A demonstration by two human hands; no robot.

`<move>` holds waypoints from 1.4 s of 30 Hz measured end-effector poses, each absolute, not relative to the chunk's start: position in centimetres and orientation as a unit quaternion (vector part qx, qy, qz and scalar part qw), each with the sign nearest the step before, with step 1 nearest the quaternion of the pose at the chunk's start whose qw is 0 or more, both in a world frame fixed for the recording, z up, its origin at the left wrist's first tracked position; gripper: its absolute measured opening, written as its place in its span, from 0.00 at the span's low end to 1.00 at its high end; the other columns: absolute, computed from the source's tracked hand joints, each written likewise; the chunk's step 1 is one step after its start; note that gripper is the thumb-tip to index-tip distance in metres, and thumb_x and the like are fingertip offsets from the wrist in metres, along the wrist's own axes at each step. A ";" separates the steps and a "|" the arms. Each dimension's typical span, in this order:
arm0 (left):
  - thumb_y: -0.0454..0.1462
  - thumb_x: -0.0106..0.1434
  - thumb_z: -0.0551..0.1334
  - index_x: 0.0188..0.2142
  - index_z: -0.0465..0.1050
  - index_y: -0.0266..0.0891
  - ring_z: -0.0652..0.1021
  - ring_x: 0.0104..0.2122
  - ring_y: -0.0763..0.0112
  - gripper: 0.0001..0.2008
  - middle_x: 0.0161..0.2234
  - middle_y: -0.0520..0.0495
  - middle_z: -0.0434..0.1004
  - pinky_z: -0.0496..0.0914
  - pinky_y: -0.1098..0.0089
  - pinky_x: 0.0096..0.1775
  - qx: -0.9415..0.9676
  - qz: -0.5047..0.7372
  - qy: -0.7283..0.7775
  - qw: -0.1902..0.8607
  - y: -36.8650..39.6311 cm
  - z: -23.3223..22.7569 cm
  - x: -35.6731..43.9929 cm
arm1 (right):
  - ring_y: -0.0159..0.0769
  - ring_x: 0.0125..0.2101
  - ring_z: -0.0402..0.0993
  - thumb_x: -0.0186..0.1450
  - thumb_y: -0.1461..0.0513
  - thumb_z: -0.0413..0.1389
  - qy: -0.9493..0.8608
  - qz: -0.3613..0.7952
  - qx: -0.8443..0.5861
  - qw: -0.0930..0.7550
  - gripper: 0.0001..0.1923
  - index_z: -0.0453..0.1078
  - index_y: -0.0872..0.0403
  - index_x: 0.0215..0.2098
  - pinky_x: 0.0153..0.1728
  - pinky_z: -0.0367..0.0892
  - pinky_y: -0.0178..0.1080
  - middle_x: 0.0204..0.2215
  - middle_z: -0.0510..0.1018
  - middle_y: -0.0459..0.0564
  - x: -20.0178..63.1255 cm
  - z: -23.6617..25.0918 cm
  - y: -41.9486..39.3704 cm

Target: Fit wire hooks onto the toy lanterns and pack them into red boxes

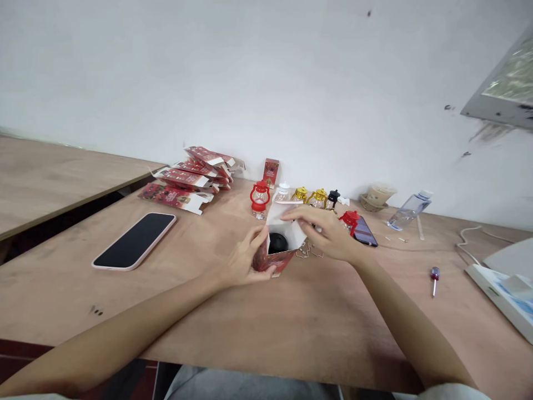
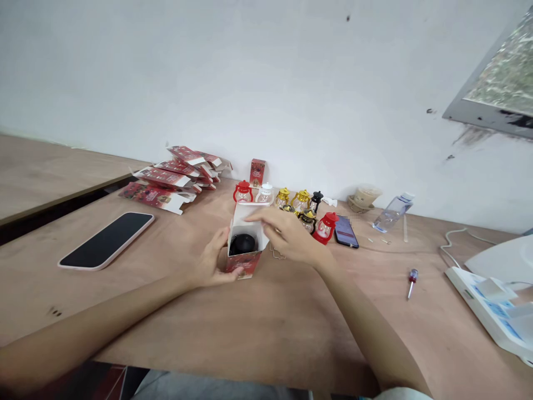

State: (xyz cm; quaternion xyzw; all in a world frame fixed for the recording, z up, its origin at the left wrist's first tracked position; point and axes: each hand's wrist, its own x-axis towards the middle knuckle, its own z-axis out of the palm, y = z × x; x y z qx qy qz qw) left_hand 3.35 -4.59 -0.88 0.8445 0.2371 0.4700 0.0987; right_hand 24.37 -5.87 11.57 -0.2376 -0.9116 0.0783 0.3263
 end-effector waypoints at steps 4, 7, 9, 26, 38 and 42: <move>0.37 0.52 0.63 0.59 0.49 0.52 0.69 0.47 0.58 0.37 0.48 0.44 0.57 0.71 0.58 0.42 0.844 0.496 0.200 0.038 -4.8 -0.1 3.2 | 0.38 0.53 0.64 0.67 0.62 0.47 -0.881 0.138 -0.247 0.379 0.12 0.69 0.48 0.46 0.55 0.58 0.48 0.47 0.72 0.50 25.6 11.7 -4.8; 0.36 0.50 0.63 0.55 0.54 0.50 0.69 0.44 0.60 0.33 0.45 0.45 0.58 0.71 0.59 0.41 0.844 0.503 0.182 0.044 -4.9 0.5 3.1 | 0.41 0.57 0.58 0.62 0.58 0.56 -0.857 0.196 -0.264 0.396 0.15 0.67 0.45 0.48 0.57 0.57 0.50 0.53 0.65 0.50 25.3 10.6 -4.0; 0.36 0.50 0.64 0.53 0.54 0.50 0.69 0.44 0.60 0.32 0.44 0.45 0.58 0.71 0.58 0.41 0.847 0.498 0.175 0.056 -4.8 0.8 3.1 | 0.42 0.56 0.60 0.60 0.56 0.59 -0.836 0.257 -0.262 0.407 0.20 0.65 0.44 0.50 0.55 0.60 0.49 0.55 0.62 0.50 24.6 9.6 -3.7; 0.38 0.48 0.69 0.60 0.35 0.56 0.65 0.55 0.51 0.49 0.56 0.40 0.53 0.71 0.50 0.45 0.779 0.525 0.224 0.259 -3.5 -0.6 3.1 | 0.35 0.55 0.63 0.69 0.59 0.43 -0.926 0.103 -0.213 0.294 0.20 0.60 0.49 0.58 0.56 0.60 0.47 0.55 0.68 0.53 22.8 9.1 -4.9; 0.38 0.48 0.69 0.59 0.43 0.46 0.67 0.54 0.52 0.45 0.57 0.36 0.54 0.72 0.56 0.45 0.765 0.523 0.245 0.284 -3.8 0.1 3.1 | 0.35 0.56 0.64 0.70 0.61 0.42 -0.914 0.059 -0.242 0.319 0.19 0.61 0.48 0.58 0.57 0.61 0.47 0.54 0.70 0.49 22.3 8.4 -4.7; 0.38 0.48 0.69 0.59 0.44 0.46 0.66 0.55 0.51 0.45 0.58 0.36 0.53 0.73 0.55 0.45 0.765 0.530 0.240 0.276 -3.8 -0.1 3.0 | 0.37 0.57 0.61 0.69 0.60 0.43 -0.927 0.004 -0.229 0.298 0.20 0.61 0.50 0.58 0.57 0.60 0.48 0.55 0.69 0.50 22.5 8.4 -4.8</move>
